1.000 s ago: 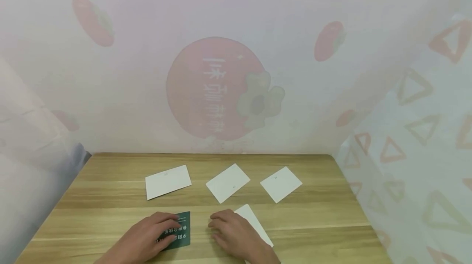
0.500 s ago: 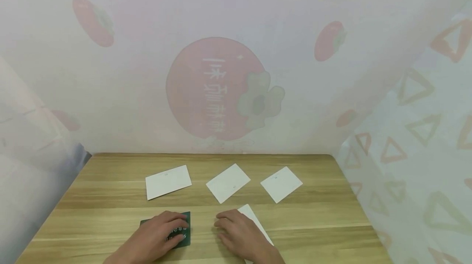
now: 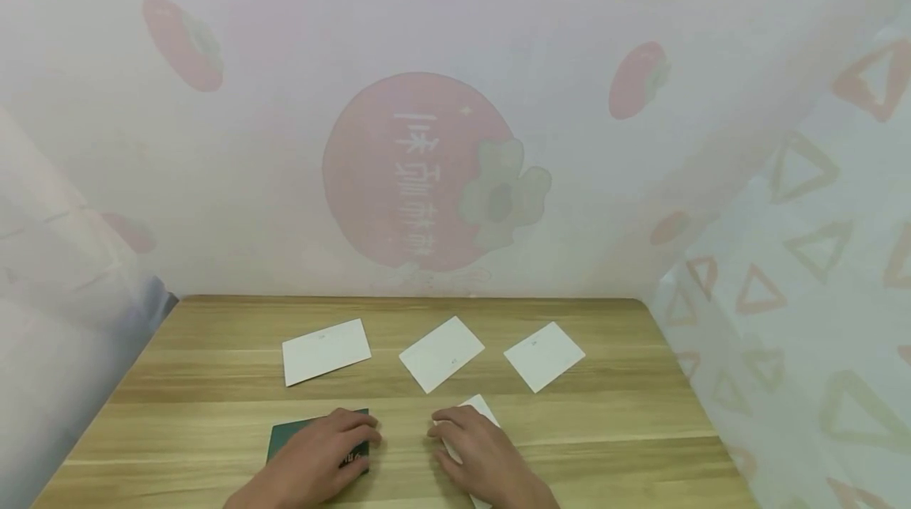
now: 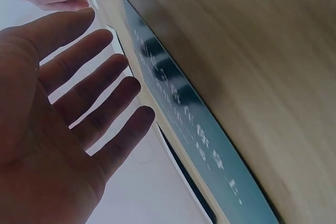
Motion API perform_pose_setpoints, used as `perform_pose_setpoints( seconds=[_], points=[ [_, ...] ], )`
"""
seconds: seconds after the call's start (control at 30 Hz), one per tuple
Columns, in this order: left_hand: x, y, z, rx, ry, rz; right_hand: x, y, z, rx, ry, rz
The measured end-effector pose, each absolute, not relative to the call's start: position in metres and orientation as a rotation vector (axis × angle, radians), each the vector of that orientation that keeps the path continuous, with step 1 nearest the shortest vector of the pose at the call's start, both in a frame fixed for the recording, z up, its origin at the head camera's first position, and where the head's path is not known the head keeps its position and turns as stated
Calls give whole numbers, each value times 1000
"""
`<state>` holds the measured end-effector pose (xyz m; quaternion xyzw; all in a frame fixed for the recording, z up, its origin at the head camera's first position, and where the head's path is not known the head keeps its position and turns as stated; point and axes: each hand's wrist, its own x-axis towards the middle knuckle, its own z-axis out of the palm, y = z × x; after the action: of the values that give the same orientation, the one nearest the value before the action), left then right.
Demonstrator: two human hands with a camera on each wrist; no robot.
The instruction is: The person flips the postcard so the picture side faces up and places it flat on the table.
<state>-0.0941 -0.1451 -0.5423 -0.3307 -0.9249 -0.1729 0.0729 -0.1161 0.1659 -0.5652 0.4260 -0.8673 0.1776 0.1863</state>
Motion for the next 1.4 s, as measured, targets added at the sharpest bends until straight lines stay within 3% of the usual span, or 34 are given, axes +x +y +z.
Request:
perform_pose_setpoints(
  seconds=[1.4],
  points=[
    [-103, -100, -536, -943, -2957, -543, -103, 206, -568, 1047, -2540, 469]
  ],
)
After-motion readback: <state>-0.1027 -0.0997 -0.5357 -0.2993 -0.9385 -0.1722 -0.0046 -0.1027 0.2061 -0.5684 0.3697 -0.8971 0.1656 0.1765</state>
